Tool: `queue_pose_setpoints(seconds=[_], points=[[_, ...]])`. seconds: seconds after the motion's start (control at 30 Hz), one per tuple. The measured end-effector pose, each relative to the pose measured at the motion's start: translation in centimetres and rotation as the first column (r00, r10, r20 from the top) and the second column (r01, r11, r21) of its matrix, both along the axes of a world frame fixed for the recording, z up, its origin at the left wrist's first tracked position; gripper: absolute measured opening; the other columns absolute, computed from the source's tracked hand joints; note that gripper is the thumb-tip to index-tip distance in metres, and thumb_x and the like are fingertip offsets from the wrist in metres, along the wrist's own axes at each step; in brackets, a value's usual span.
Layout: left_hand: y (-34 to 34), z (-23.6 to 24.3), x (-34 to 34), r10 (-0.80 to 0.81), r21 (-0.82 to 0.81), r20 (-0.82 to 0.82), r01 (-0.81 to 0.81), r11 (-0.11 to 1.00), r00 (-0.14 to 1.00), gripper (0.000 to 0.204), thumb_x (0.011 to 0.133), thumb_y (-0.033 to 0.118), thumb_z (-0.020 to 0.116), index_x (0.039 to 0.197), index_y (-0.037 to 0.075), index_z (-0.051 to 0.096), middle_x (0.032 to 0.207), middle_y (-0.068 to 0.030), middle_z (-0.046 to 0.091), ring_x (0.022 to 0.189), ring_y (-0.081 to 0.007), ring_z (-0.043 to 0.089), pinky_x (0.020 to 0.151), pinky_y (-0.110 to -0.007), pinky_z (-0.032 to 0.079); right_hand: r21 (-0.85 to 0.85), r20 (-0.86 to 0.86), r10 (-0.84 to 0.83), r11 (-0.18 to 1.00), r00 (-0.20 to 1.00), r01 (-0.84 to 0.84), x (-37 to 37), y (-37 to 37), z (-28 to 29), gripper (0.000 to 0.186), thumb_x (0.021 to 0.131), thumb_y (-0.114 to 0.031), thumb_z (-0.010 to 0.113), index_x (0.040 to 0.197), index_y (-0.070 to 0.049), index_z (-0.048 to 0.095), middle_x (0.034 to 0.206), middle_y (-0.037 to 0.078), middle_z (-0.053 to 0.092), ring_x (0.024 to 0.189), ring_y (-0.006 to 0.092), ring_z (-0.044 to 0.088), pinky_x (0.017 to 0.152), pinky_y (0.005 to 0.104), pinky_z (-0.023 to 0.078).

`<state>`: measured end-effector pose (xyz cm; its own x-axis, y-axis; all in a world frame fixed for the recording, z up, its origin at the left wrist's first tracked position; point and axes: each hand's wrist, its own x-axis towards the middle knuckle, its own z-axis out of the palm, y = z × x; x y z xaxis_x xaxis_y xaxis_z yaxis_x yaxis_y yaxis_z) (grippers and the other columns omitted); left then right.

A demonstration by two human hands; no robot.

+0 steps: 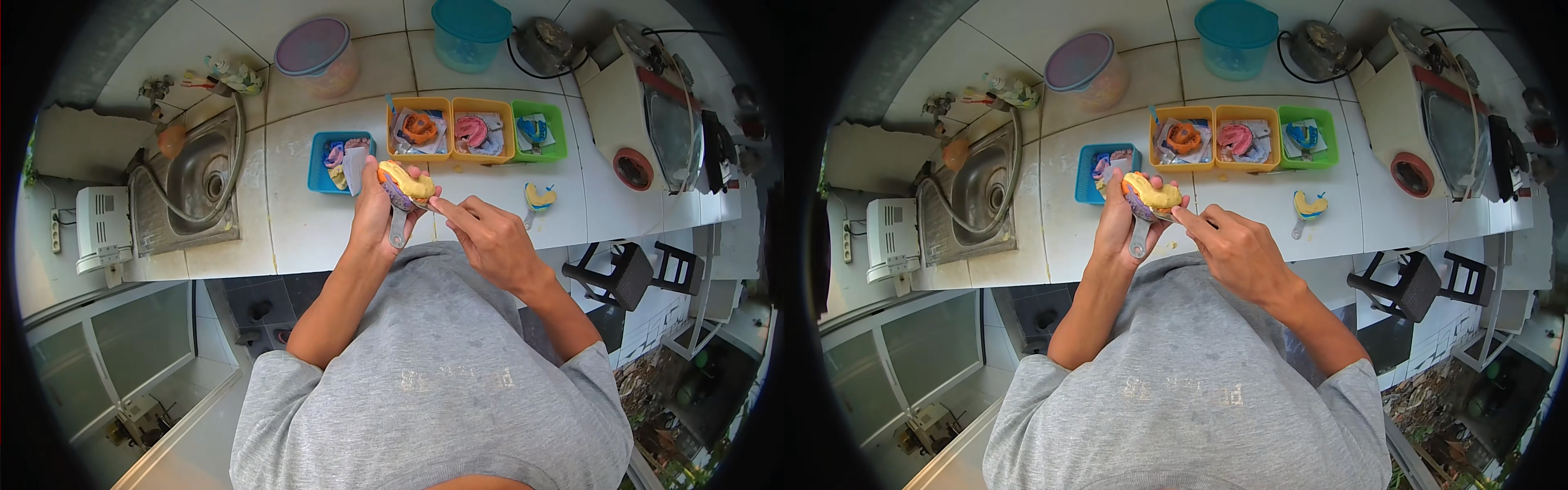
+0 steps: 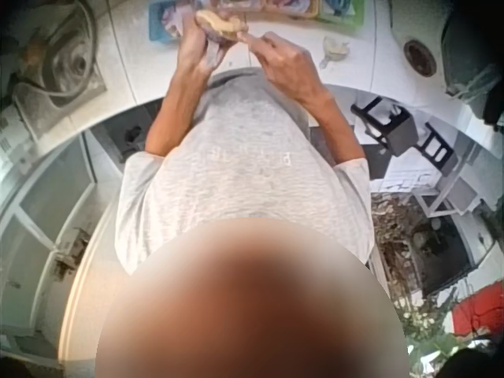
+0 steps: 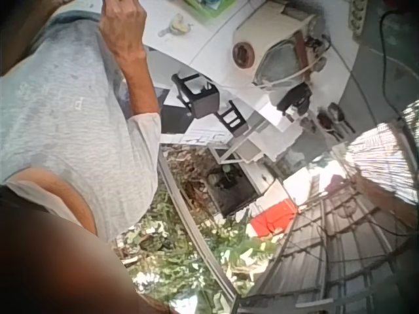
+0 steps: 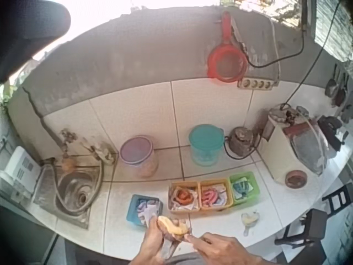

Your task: Trimming excess plaster material from a dental impression using a small utility tool.

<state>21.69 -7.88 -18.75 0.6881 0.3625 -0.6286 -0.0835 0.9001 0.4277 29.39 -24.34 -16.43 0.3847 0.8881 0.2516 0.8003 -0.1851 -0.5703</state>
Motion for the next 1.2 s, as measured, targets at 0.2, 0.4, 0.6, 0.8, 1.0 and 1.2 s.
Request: queue_pose_setpoints(seconds=[0.2,0.4,0.6,0.8,1.0,1.2], points=[[0.3,-0.1,-0.4,-0.023,0.041,-0.003,0.023,0.999,1.0,0.04,0.106,0.044,0.027,0.103,0.008,0.045,0.091,-0.0091,0.06,0.094,-0.0294,0.062,0.087,-0.048,0.057,-0.092,-0.002,-0.012,0.996,1.0,0.011,-0.4,0.0,-0.5,0.038,0.086,-0.002,0.065,0.123,-0.007,0.064,0.084,0.008,0.061,0.071,0.023,0.066,0.061,0.035,0.056],[-0.3,0.9,-0.1,0.057,0.179,-0.08,-0.042,0.983,0.995,0.034,0.105,0.04,0.029,0.102,0.01,0.044,0.093,-0.0096,0.061,0.096,-0.026,0.061,0.091,-0.049,0.057,0.06,-0.286,-0.101,0.991,0.953,0.123,-2.4,1.2,-1.9,0.046,0.086,0.006,0.06,0.13,-0.008,0.062,0.078,0.01,0.061,0.066,0.0238,0.063,0.061,0.0347,0.052],[-0.3,-0.2,0.2,0.167,0.194,-0.053,-0.154,0.969,0.985,0.039,0.106,0.048,0.025,0.103,0.013,0.043,0.098,-0.0076,0.067,0.083,-0.0249,0.067,0.067,-0.035,0.056,0.12,-0.486,-0.159,0.962,0.859,0.246,-3.7,2.3,-3.1,0.042,0.09,-0.001,0.062,0.131,-0.007,0.061,0.076,0.013,0.061,0.064,0.0267,0.061,0.06,0.0363,0.049],[-0.4,-0.4,0.3,0.166,0.205,-0.015,-0.16,0.966,0.986,0.035,0.105,0.041,0.026,0.103,0.01,0.043,0.098,-0.012,0.063,0.093,-0.0269,0.062,0.086,-0.044,0.058,0.007,-0.75,-0.2,0.951,0.631,0.31,-4.1,2.4,-2.9,0.039,0.094,-0.004,0.06,0.132,-0.008,0.061,0.079,0.013,0.065,0.068,0.0237,0.064,0.063,0.0331,0.05],[-1.1,-0.1,0.7,0.151,0.27,-0.027,-0.138,0.953,0.988,0.043,0.105,0.049,0.025,0.105,0.01,0.043,0.1,-0.0119,0.065,0.097,-0.0278,0.063,0.089,-0.042,0.057,0.09,-0.134,-0.19,0.975,0.973,0.203,-2.7,1.5,-3.1,0.039,0.094,-0.004,0.061,0.132,-0.007,0.061,0.078,0.013,0.064,0.069,0.0242,0.065,0.062,0.0326,0.05],[-1.1,-0.5,0.6,0.183,0.33,0.057,-0.192,0.924,0.981,0.046,0.105,0.051,0.026,0.107,0.009,0.044,0.101,-0.013,0.066,0.096,-0.0276,0.064,0.091,-0.041,0.056,0.15,-0.502,-0.146,0.956,0.853,0.252,-3.1,2.1,-3.0,0.036,0.095,-0.006,0.06,0.131,-0.005,0.061,0.076,0.013,0.064,0.064,0.0204,0.063,0.058,0.0309,0.048]])
